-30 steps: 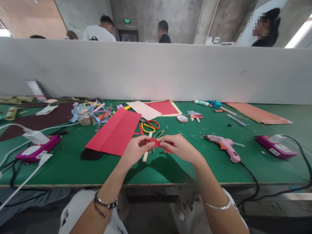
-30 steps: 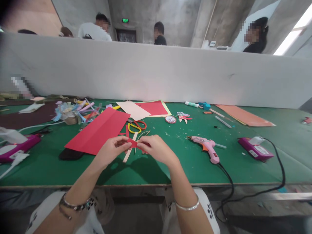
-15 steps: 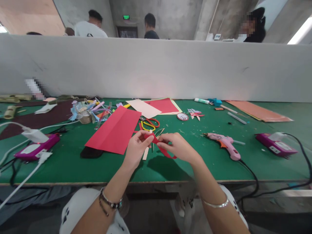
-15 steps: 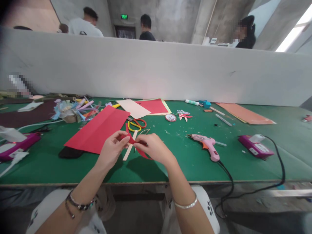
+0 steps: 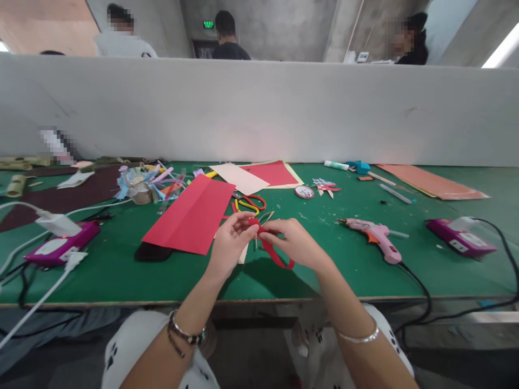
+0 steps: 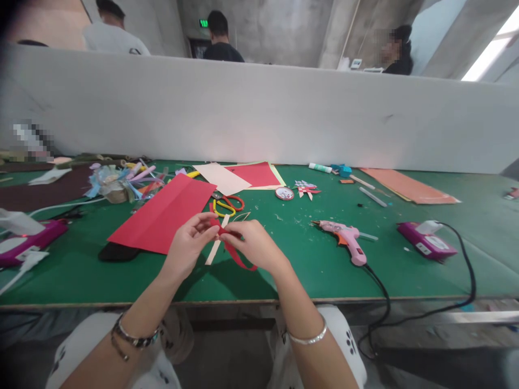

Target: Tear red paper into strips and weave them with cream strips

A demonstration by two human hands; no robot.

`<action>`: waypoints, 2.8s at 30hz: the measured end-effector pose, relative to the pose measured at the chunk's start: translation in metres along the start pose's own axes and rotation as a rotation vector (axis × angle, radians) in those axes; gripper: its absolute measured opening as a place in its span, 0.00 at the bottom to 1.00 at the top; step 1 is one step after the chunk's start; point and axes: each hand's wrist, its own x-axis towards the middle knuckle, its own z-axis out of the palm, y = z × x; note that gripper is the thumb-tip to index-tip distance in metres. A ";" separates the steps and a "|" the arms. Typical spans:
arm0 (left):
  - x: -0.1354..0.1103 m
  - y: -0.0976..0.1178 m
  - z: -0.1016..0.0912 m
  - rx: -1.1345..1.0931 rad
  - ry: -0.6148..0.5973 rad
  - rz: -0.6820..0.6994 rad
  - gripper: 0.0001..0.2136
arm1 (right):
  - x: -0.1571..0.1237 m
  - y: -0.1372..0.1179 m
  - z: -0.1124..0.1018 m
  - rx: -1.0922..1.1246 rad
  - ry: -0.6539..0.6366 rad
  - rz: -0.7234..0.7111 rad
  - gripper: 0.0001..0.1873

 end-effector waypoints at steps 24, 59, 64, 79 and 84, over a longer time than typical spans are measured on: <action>0.001 0.005 -0.006 -0.021 0.019 0.045 0.09 | -0.001 -0.003 0.006 0.436 -0.139 0.087 0.14; -0.012 0.022 -0.003 0.262 0.055 0.173 0.08 | -0.008 -0.017 -0.012 0.111 0.019 0.001 0.15; -0.013 0.024 -0.004 0.276 0.036 0.212 0.08 | -0.008 -0.020 -0.011 0.195 -0.055 0.019 0.14; -0.019 0.031 -0.004 0.199 0.064 0.182 0.04 | -0.014 -0.030 -0.008 0.179 0.070 0.026 0.15; -0.021 0.033 -0.005 0.191 0.045 0.178 0.04 | -0.015 -0.030 -0.011 0.185 0.031 0.029 0.16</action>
